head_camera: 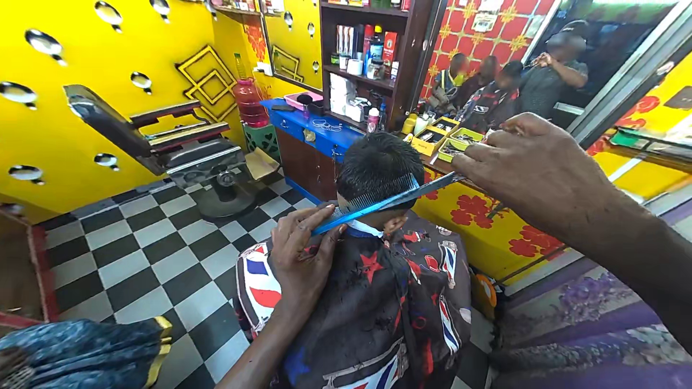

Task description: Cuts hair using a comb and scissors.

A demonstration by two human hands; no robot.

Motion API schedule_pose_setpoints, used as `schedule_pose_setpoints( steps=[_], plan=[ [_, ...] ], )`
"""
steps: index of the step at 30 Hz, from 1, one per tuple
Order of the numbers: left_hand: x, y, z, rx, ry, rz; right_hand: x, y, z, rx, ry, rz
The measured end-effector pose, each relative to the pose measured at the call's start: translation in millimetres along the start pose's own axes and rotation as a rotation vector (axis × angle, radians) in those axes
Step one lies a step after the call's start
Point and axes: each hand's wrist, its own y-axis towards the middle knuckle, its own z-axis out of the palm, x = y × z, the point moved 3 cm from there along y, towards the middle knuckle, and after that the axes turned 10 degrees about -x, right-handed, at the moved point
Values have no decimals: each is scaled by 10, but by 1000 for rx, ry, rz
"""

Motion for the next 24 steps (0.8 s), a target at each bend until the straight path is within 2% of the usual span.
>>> schedule_pose_setpoints(
  steps=[13,18,21,24],
  plan=[
    [-51,63,-34,0,-6,32,67,-33,-116,5,-43,43],
    [-71,92,-46,-9,-41,41,96,-35,-35,-27,-5,57],
    [-146,226,-73,-2,-35,6,16,-128,5,-171,151,218],
    [-227,416,-93,172,36,-86,-84,-291,170,-336,286,445]
  ],
)
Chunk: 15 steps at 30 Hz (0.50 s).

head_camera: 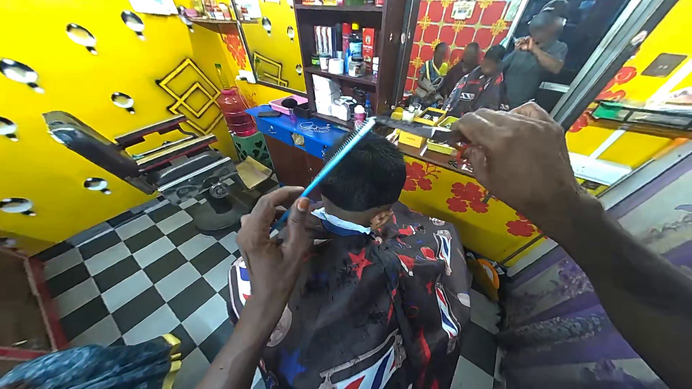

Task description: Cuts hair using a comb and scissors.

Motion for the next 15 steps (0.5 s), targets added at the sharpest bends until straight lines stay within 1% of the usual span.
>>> schedule_pose_setpoints(
  steps=[3,6,8,11,13,15],
  plan=[
    [24,63,6,117,49,45,-182,-188,158,-42,36,129],
    [-31,-75,-7,140,112,146,-300,-358,289,-13,40,172],
    [-78,-207,-10,144,163,201,-362,-452,376,19,63,170],
    [-130,-370,3,146,224,237,-393,-542,459,50,57,144],
    [-151,-437,16,166,239,226,-424,-578,513,55,52,116],
    [-143,-477,34,208,243,176,-486,-597,574,69,80,65]
  ],
)
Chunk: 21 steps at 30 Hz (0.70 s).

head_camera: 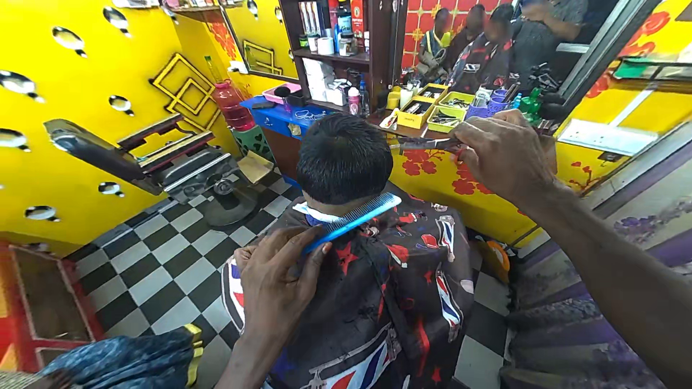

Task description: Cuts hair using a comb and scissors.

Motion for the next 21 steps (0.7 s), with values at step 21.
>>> schedule_pose_setpoints(
  steps=[21],
  plan=[
    [63,387,41,-335,-3,84,329,490,-167,152,-154,-323]
  ],
)
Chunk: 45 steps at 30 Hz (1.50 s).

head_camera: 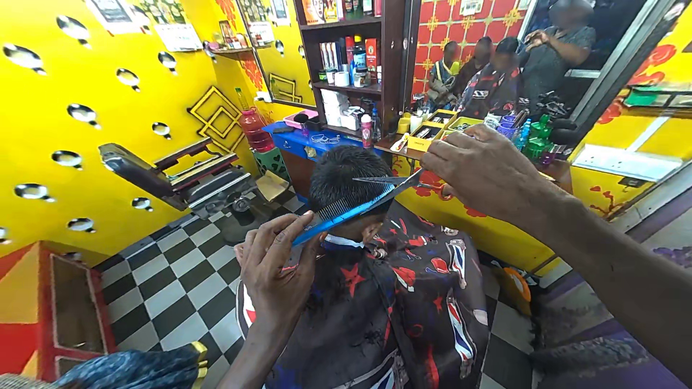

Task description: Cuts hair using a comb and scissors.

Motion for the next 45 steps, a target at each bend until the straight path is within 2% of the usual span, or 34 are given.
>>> schedule_pose_setpoints(
  steps=[16,25,29,33,36,40,42,43,45],
  plan=[
    [9,76,23,-42,-10,26,80,96,-243,32,-107,-83],
    [69,149,29,-44,-53,52,132,64,-244,-13,-57,-16],
    [150,577,84,18,-74,58,69,-90,-224,-222,135,232],
    [309,1126,277,344,-241,168,25,-377,-27,-349,240,551],
    [442,1172,258,545,-295,281,111,-657,148,-354,316,699],
    [717,967,177,589,-310,641,414,-933,210,-308,318,869],
    [816,911,235,553,-409,746,565,-951,150,-303,269,909],
    [858,936,278,508,-502,703,649,-921,103,-304,258,942],
    [938,1098,419,409,-681,471,812,-782,-2,-329,253,1025]
  ],
)
